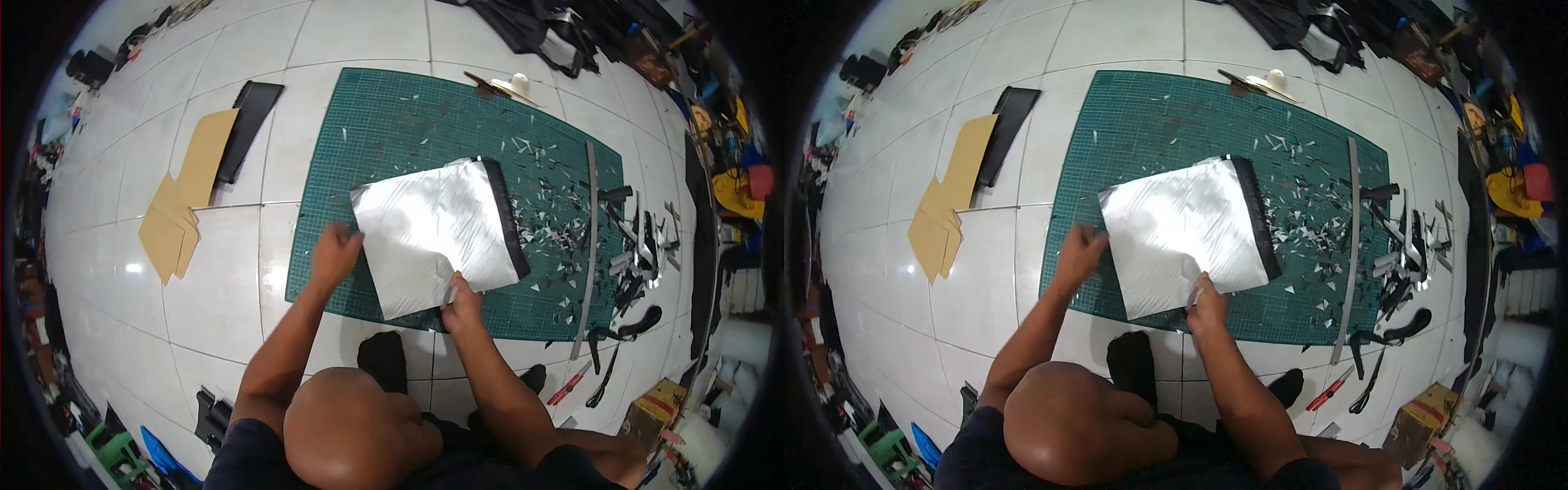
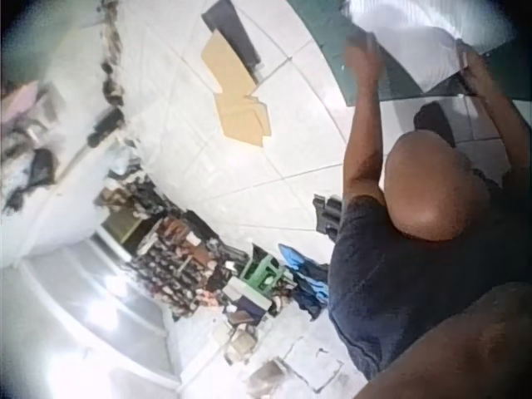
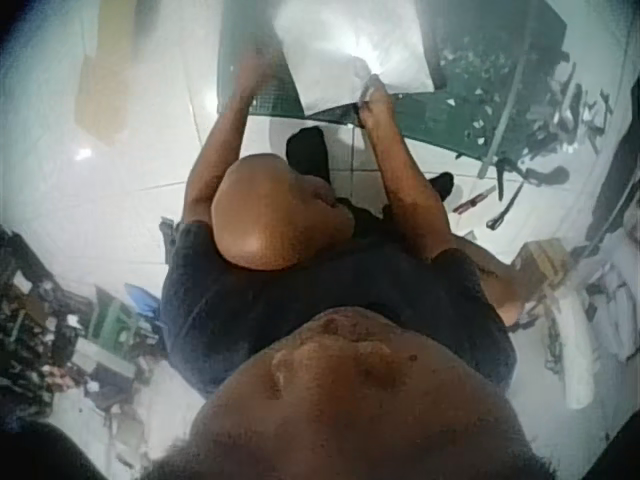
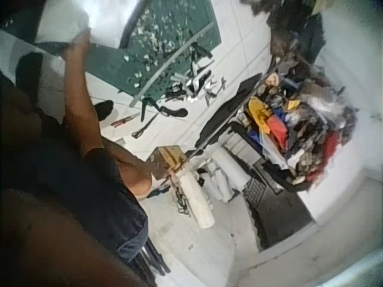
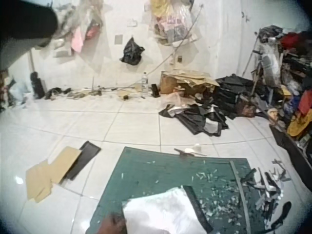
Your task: The person trims black material strips with scissors over a green cutting mat, stacks several black rectangular pieces together, and unfolds a larger piece of silver-lined black fabric to inspect its surface.
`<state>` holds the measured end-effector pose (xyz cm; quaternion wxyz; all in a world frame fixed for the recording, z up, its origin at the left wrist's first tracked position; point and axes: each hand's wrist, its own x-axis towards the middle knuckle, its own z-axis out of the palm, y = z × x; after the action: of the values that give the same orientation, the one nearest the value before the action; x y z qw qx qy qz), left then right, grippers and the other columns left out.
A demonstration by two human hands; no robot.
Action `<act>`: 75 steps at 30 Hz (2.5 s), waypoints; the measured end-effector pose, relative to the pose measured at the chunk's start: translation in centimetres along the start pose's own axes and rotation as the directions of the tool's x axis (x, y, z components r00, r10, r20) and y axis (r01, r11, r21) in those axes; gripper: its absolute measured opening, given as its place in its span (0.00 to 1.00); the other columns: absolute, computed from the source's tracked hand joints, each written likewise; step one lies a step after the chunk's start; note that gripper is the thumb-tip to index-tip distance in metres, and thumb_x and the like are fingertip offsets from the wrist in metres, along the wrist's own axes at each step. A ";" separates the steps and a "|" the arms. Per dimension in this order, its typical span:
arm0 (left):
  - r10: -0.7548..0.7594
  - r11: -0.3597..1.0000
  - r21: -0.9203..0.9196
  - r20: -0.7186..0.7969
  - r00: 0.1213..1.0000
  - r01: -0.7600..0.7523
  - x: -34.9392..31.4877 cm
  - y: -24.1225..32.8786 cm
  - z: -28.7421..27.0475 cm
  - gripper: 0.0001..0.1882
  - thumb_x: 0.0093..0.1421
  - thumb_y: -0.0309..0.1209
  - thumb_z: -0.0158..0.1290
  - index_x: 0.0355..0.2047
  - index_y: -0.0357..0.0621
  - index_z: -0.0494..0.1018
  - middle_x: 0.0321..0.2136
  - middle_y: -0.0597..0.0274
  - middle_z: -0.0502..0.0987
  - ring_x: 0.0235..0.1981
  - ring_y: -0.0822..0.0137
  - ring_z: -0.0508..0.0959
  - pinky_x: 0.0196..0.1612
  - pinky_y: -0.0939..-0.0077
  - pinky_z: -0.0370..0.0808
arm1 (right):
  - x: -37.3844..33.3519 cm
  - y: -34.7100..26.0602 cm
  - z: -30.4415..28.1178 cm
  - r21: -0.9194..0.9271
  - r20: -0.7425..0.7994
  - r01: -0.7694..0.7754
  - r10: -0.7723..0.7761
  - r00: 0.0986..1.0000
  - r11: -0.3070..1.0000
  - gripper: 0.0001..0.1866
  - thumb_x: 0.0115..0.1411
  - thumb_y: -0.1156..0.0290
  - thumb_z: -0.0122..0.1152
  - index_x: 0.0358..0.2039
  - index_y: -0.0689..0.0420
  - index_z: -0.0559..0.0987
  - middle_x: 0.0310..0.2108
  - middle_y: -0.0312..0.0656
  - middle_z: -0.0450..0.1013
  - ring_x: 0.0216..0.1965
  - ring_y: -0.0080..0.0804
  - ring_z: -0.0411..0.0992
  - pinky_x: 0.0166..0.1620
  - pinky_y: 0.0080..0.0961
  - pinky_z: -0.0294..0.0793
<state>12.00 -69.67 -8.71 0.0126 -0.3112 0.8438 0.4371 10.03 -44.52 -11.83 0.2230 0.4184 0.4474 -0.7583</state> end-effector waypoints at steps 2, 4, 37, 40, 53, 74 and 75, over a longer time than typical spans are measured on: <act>-0.189 0.953 -0.202 0.193 0.963 0.227 -3.4 -2.1 0.2 0.23 0.57 0.41 0.54 0.43 0.31 0.70 0.34 0.49 0.76 0.32 0.60 0.77 0.36 0.68 0.74 | -0.1 -0.2 -0.2 0.051 -0.006 -0.083 0.084 0.996 0.995 0.15 0.60 0.69 0.57 0.46 0.59 0.71 0.43 0.40 0.71 0.42 0.34 0.72 0.43 0.32 0.75; -0.258 0.872 -0.341 0.292 0.921 0.352 -5.4 -1.9 1.2 0.24 0.59 0.42 0.53 0.44 0.29 0.70 0.34 0.51 0.77 0.31 0.63 0.77 0.34 0.70 0.74 | 0.2 0.0 -0.5 0.046 0.067 -0.082 0.079 0.995 0.996 0.13 0.60 0.67 0.57 0.43 0.57 0.73 0.41 0.38 0.72 0.41 0.32 0.72 0.41 0.29 0.74; 0.113 0.988 -0.079 -0.212 0.971 -0.133 -4.8 -2.3 5.1 0.26 0.56 0.22 0.49 0.55 0.25 0.61 0.32 0.39 0.71 0.33 0.48 0.73 0.37 0.61 0.69 | 1.7 -4.4 -3.4 -0.115 -0.166 0.370 -0.385 0.908 0.922 0.25 0.56 0.64 0.61 0.52 0.59 0.67 0.42 0.39 0.71 0.39 0.31 0.71 0.42 0.29 0.71; 0.114 0.987 -0.090 -0.182 0.977 -0.132 -4.6 -1.3 6.0 0.27 0.56 0.25 0.49 0.56 0.25 0.60 0.35 0.36 0.71 0.38 0.44 0.73 0.41 0.59 0.70 | 5.8 -6.9 -7.8 -0.374 -0.153 0.477 -0.560 0.814 0.796 0.20 0.55 0.64 0.63 0.45 0.57 0.71 0.40 0.38 0.71 0.36 0.28 0.72 0.32 0.25 0.75; -0.148 0.978 -0.155 -0.033 0.988 0.141 -5.4 0.6 4.3 0.41 0.55 0.41 0.52 0.62 0.31 0.49 0.55 0.31 0.58 0.55 0.38 0.64 0.56 0.57 0.64 | 5.0 -11.6 -5.4 -0.892 0.392 0.449 -0.411 0.823 0.050 0.20 0.57 0.63 0.58 0.44 0.66 0.73 0.33 0.45 0.73 0.33 0.33 0.71 0.39 0.28 0.69; -0.090 0.918 -0.390 -0.043 0.995 0.066 -4.4 -1.8 3.9 0.27 0.55 0.30 0.51 0.56 0.36 0.64 0.34 0.46 0.75 0.34 0.55 0.76 0.42 0.65 0.72 | 4.8 -7.9 -7.0 -0.845 0.381 0.534 -0.728 0.571 -0.024 0.26 0.60 0.60 0.56 0.48 0.71 0.67 0.40 0.53 0.66 0.44 0.41 0.67 0.47 0.32 0.66; -0.101 0.900 -0.429 -0.027 0.995 0.080 -4.3 -1.6 3.9 0.27 0.55 0.30 0.52 0.56 0.36 0.64 0.33 0.46 0.76 0.32 0.56 0.77 0.40 0.66 0.73 | 4.1 -7.0 -7.4 -0.786 0.313 0.619 -0.871 0.380 -0.013 0.25 0.60 0.59 0.56 0.48 0.70 0.68 0.39 0.51 0.66 0.43 0.38 0.66 0.44 0.31 0.67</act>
<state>15.33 -65.25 -10.99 -0.0562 -0.3556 0.7121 0.6027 5.99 -34.48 -13.62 -0.1228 0.0464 0.9160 -0.3790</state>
